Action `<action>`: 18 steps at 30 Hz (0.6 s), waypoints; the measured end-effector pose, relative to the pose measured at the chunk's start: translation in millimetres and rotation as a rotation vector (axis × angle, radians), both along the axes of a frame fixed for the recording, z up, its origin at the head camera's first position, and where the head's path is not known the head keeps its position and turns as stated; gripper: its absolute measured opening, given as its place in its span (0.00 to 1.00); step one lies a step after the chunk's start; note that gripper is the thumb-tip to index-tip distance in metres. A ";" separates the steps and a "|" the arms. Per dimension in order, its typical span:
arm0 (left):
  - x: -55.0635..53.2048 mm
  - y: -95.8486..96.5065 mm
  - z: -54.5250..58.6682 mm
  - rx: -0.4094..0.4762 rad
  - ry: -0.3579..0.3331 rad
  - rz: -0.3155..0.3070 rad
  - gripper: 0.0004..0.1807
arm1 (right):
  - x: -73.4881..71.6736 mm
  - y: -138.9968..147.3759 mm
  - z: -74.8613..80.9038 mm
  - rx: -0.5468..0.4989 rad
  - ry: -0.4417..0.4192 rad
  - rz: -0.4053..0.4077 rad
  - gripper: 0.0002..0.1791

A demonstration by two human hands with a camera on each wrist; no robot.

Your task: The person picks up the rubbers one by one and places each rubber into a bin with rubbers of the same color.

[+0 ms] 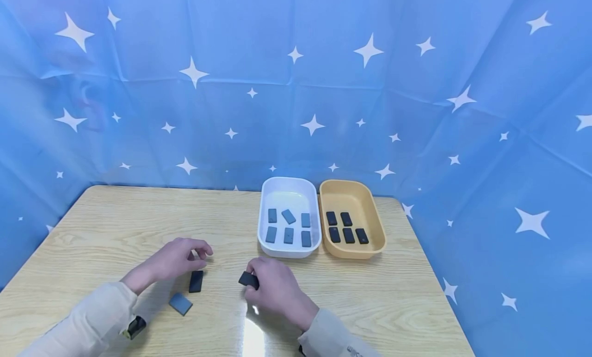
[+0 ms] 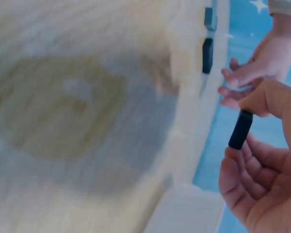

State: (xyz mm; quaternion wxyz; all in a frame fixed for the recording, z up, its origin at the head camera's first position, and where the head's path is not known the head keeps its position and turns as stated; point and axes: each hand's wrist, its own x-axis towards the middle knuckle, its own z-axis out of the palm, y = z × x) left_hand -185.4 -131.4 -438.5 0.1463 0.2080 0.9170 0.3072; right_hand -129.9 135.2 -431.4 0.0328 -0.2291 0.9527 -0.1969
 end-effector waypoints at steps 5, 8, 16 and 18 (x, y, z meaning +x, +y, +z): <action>0.2 1.4 2.6 0.014 -0.006 -0.006 0.12 | -1.5 16.3 13.6 -0.023 0.034 -0.033 0.13; 0.0 1.3 2.9 0.021 -0.001 -0.015 0.12 | -2.7 26.9 21.8 -0.021 0.063 -0.063 0.12; 0.5 2.9 1.4 0.031 0.004 -0.031 0.12 | -9.0 54.6 36.4 -0.022 0.074 -0.191 0.11; 1.0 3.2 1.0 0.034 0.002 -0.035 0.12 | -11.3 60.6 38.7 -0.021 0.074 -0.212 0.11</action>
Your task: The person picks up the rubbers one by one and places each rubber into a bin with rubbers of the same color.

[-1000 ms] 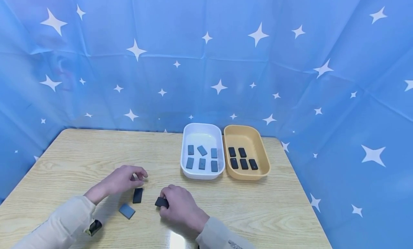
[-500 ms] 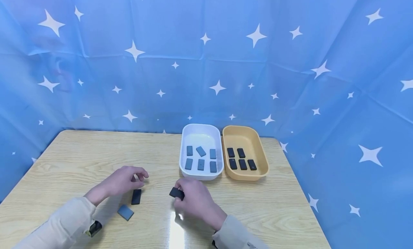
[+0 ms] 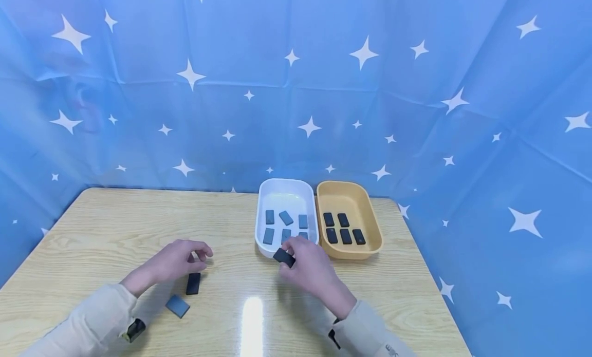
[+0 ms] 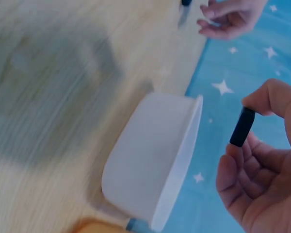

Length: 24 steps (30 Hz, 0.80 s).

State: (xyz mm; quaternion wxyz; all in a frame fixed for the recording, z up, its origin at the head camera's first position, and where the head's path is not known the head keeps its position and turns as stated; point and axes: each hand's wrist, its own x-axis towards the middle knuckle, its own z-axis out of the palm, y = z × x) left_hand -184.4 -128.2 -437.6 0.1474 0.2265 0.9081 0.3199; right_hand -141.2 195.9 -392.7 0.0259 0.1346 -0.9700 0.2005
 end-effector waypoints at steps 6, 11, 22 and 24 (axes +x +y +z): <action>1.2 -1.2 -0.8 0.000 0.010 -0.004 0.12 | -6.9 15.7 5.8 0.004 0.015 -0.043 0.11; 0.9 -2.4 -0.8 -0.002 0.017 -0.002 0.11 | -12.7 28.4 7.8 0.034 0.040 -0.062 0.14; 2.9 -5.5 -0.3 -0.013 0.019 0.021 0.12 | -29.1 67.4 4.4 0.070 0.005 -0.136 0.14; 2.9 -5.2 0.0 -0.006 0.019 0.020 0.12 | -34.2 78.2 4.7 0.071 -0.005 -0.148 0.14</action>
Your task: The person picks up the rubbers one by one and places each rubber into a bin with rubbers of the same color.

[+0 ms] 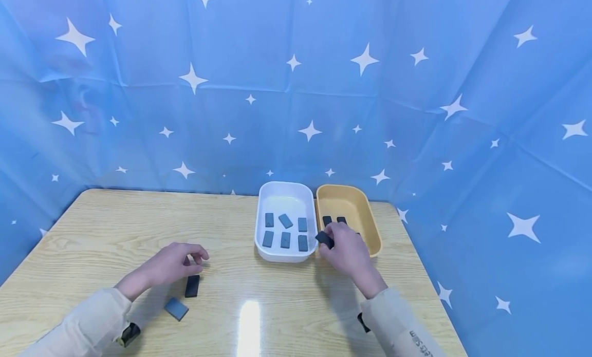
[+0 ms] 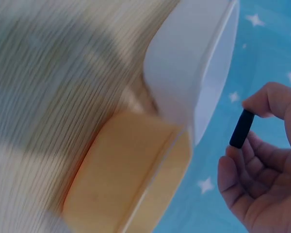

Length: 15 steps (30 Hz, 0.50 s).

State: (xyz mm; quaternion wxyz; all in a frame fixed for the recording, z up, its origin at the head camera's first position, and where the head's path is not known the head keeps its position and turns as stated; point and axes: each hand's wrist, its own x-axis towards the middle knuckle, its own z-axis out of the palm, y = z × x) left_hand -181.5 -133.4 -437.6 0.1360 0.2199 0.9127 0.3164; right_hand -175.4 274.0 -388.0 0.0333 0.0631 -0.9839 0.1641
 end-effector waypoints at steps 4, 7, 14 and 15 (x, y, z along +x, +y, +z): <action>-0.1 0.0 0.4 0.002 -0.002 0.002 0.11 | -11.5 22.2 0.2 0.020 -0.026 -0.035 0.17; -0.4 -0.5 0.3 -0.001 0.002 0.002 0.11 | -19.9 39.0 0.9 0.049 -0.037 -0.067 0.19; 0.1 -2.3 -0.4 -0.008 -0.002 0.008 0.12 | -38.8 66.8 -0.7 0.076 -0.075 -0.110 0.19; 0.1 -2.7 -0.6 -0.008 0.000 0.008 0.12 | -40.9 68.8 -0.8 0.079 -0.077 -0.113 0.20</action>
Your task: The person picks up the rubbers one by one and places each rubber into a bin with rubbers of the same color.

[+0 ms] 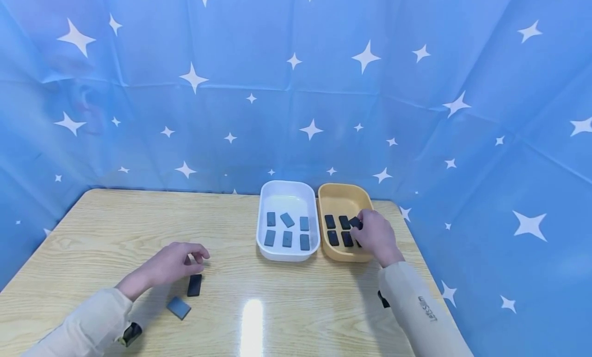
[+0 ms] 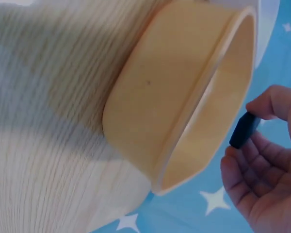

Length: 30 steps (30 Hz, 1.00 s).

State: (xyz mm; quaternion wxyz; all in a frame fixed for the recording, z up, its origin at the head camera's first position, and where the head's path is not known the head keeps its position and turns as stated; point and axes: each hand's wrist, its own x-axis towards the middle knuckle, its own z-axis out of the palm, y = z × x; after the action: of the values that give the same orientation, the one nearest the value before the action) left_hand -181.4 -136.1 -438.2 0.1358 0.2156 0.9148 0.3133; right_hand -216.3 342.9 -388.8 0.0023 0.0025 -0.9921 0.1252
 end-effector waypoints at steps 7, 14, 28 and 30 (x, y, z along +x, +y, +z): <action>-0.4 -2.5 -2.3 0.006 0.011 0.002 0.12 | -15.3 9.6 0.1 0.019 -0.022 -0.050 0.17; -0.1 -3.6 -3.4 0.007 0.005 0.009 0.11 | -27.4 14.7 -6.8 0.017 -0.004 -0.078 0.16; -0.6 -6.3 -7.7 0.000 -0.002 0.023 0.11 | -45.7 8.0 -22.7 0.032 -0.071 -0.180 0.13; -0.6 -6.6 -8.0 0.002 -0.001 0.020 0.11 | -47.7 7.9 -24.9 0.037 -0.080 -0.196 0.12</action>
State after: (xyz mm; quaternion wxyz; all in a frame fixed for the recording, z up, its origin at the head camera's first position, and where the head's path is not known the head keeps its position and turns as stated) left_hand -182.0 -142.7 -446.2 0.1329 0.2062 0.9166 0.3156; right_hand -264.1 350.8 -413.7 -0.0250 -0.0997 -0.9891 0.1059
